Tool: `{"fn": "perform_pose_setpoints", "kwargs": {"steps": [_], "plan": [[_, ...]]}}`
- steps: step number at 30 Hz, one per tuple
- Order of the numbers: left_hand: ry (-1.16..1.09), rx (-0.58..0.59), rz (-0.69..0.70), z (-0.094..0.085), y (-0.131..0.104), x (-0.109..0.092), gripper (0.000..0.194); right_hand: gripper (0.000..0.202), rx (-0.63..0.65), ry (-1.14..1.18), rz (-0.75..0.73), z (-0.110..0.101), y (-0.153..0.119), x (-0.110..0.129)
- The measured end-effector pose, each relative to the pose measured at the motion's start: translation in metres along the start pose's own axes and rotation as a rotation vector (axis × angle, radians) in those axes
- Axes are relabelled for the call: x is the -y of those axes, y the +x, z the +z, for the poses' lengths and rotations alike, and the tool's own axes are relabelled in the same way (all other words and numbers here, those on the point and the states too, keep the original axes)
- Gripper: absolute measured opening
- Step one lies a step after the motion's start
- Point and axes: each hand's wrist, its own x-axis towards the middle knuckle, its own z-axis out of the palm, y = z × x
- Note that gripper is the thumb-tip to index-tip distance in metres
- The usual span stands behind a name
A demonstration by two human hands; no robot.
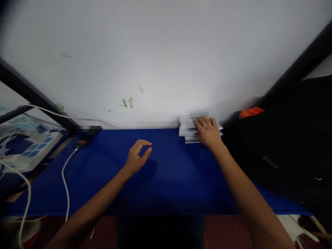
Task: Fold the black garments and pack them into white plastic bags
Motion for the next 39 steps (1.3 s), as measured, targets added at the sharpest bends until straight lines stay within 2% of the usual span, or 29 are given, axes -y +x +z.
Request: {"fn": "perform_pose_setpoints", "kwargs": {"steps": [2, 5, 8, 11, 20, 28, 31, 33, 36, 39], "plan": [[0.023, 0.095, -0.123, 0.006, 0.003, 0.026, 0.012, 0.062, 0.062, -0.029, 0.015, 0.013, -0.006, -0.011], [0.047, 0.169, -0.213, 0.012, 0.001, 0.055, 0.014, 0.075, 0.061, -0.047, 0.007, 0.021, -0.014, -0.014], [0.050, 0.185, -0.243, 0.015, -0.006, 0.069, 0.013, 0.063, 0.070, -0.094, -0.009, 0.018, -0.014, -0.010], [0.054, 0.204, -0.259, 0.015, -0.012, 0.072, 0.012, 0.051, 0.070, -0.132, 0.032, 0.019, -0.014, -0.010], [0.079, 0.236, -0.270, 0.012, -0.016, 0.076, 0.011, 0.047, -0.022, -0.131, 0.173, 0.031, -0.026, -0.034], [0.108, 0.280, -0.250, 0.015, -0.020, 0.077, 0.010, 0.072, -0.026, 0.037, 0.189, 0.036, -0.030, -0.042], [0.117, 0.285, -0.250, 0.015, -0.020, 0.078, 0.010, 0.079, -0.073, 0.069, 0.197, 0.030, -0.033, -0.030], [0.120, 0.290, -0.247, 0.015, -0.020, 0.077, 0.010, 0.079, -0.100, 0.093, 0.182, 0.023, -0.035, -0.011], [0.121, 0.302, -0.242, 0.015, -0.020, 0.075, 0.011, 0.070, -0.132, 0.170, 0.110, 0.015, -0.036, 0.028], [0.124, 0.312, -0.238, 0.015, -0.020, 0.073, 0.011, 0.058, -0.049, 0.360, -0.031, 0.017, -0.034, 0.072]]}}
